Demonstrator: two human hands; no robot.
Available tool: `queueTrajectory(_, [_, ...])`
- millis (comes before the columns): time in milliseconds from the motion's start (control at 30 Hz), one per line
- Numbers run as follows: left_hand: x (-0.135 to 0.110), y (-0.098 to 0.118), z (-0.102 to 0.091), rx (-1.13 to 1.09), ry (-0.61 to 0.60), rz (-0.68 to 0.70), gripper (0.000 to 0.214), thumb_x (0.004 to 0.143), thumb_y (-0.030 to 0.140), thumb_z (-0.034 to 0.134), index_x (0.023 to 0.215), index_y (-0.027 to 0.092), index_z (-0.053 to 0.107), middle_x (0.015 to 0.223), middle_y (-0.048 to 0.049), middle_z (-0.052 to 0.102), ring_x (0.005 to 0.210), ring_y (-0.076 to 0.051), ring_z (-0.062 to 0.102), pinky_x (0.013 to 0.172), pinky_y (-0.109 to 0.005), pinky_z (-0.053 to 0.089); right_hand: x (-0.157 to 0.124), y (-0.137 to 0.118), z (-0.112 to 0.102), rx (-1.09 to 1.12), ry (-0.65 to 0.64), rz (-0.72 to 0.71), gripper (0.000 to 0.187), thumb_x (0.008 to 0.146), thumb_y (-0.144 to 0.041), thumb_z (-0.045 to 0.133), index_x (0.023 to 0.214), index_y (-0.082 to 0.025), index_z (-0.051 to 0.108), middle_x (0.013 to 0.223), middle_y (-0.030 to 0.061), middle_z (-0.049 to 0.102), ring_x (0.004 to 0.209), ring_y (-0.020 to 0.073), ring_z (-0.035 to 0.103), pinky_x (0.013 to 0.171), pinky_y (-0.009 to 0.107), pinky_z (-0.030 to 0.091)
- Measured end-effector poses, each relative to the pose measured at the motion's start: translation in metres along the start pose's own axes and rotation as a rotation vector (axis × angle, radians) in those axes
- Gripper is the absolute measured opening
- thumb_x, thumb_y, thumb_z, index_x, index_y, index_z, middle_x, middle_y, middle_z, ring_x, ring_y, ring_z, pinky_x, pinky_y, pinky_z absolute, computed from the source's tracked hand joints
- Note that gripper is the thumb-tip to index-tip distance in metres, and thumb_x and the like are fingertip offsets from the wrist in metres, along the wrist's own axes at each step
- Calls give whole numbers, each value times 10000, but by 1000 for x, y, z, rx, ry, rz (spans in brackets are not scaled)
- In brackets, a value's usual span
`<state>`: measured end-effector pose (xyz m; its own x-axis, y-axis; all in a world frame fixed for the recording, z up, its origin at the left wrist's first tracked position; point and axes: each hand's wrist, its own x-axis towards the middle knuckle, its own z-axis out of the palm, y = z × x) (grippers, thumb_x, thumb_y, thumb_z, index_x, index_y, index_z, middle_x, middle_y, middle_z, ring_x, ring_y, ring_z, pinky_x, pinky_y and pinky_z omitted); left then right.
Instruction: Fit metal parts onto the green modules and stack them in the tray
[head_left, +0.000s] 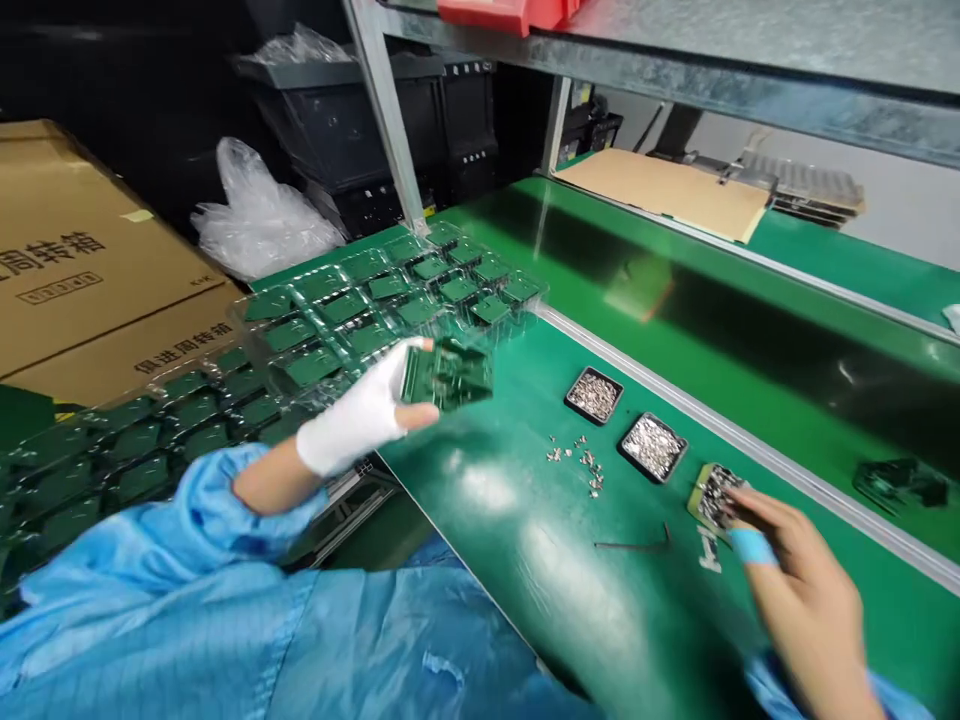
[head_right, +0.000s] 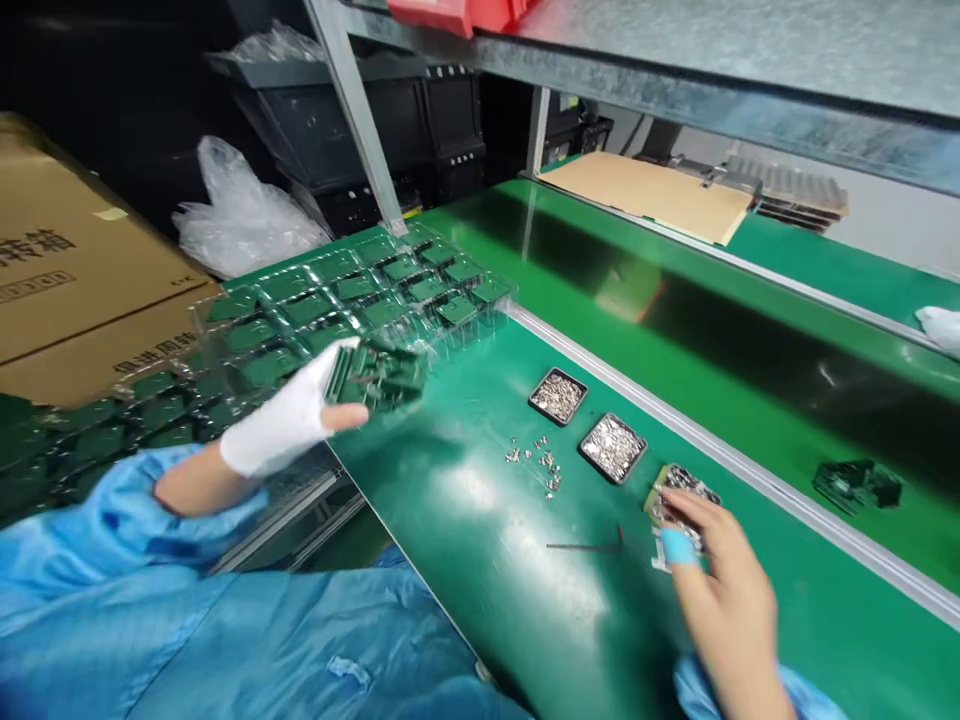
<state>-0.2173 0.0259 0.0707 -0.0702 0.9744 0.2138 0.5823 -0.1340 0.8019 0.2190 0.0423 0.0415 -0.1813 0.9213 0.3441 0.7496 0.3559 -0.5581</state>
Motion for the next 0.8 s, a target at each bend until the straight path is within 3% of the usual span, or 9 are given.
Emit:
queueTrajectory(100, [-50, 4, 70, -294, -106, -92, 722, 715, 616, 656, 1236, 179, 415, 1132, -117, 619, 991, -268, 622, 852, -389, 517, -11, -40, 46, 341, -319, -47, 369, 919, -389, 515, 1271, -279, 510, 1211, 99, 605, 1021, 256, 633, 900, 446, 523])
queueTrajectory(167, [-74, 7, 112, -239, -172, -98, 641, 734, 536, 668, 1212, 185, 426, 1095, -105, 629, 976, -259, 630, 854, -399, 519, -19, -63, 72, 538, -494, -42, 610, 905, -400, 547, 1444, -252, 303, 1389, 135, 468, 1134, 253, 579, 931, 412, 520])
queueTrajectory(233, [-86, 12, 137, -117, -219, -57, 573, 753, 443, 661, 1212, 182, 439, 1110, -113, 626, 1011, -263, 623, 887, -414, 506, -27, -75, 89, 594, -538, 3, 715, 898, -395, 560, 1492, -239, 195, 1465, 141, 364, 1241, 264, 494, 959, 399, 507])
queueTrajectory(333, [-79, 12, 144, 35, -327, 105, 544, 772, 301, 610, 1273, 172, 443, 1146, -119, 634, 1027, -257, 627, 891, -406, 508, -35, -75, 90, 486, -474, 34, 684, 893, -365, 559, 1481, -242, 232, 1431, 133, 389, 1261, 275, 464, 967, 418, 498])
queueTrajectory(433, [-46, 3, 132, 230, -363, 241, 341, 816, 194, 503, 1148, 182, 581, 1067, -82, 678, 989, -239, 641, 893, -390, 499, -36, -66, 80, 274, -516, -106, 721, 863, -323, 592, 1484, -229, 237, 1367, 148, 448, 1235, 300, 479, 1000, 485, 461])
queueTrajectory(533, [-4, -6, 129, 420, -348, 232, 226, 870, 201, 461, 988, 194, 654, 996, -54, 688, 957, -222, 637, 877, -357, 486, -34, -62, 77, 100, -599, -274, 743, 838, -260, 596, 1489, -218, 238, 1356, 160, 460, 1230, 317, 476, 1013, 521, 440])
queueTrajectory(633, [28, -10, 143, 545, -421, 294, 243, 859, 188, 485, 1041, 196, 645, 1065, -69, 658, 983, -235, 614, 857, -355, 473, -33, -65, 78, 70, -595, -346, 738, 841, -264, 600, 1487, -215, 245, 1395, 162, 429, 1257, 314, 452, 1038, 524, 416])
queueTrajectory(700, [40, -11, 155, 582, -451, 303, 248, 843, 176, 498, 1043, 183, 643, 1068, -95, 641, 973, -253, 606, 816, -361, 472, -34, -65, 75, 100, -557, -357, 734, 860, -321, 612, 1485, -222, 241, 1427, 161, 397, 1291, 314, 419, 1056, 524, 396])
queueTrajectory(800, [46, -10, 164, 569, -466, 286, 157, 828, 166, 508, 875, 170, 658, 950, -92, 642, 900, -243, 611, 754, -338, 466, -35, -61, 68, 159, -479, -333, 680, 899, -367, 584, 1476, -248, 243, 1435, 146, 393, 1314, 297, 398, 1061, 506, 398])
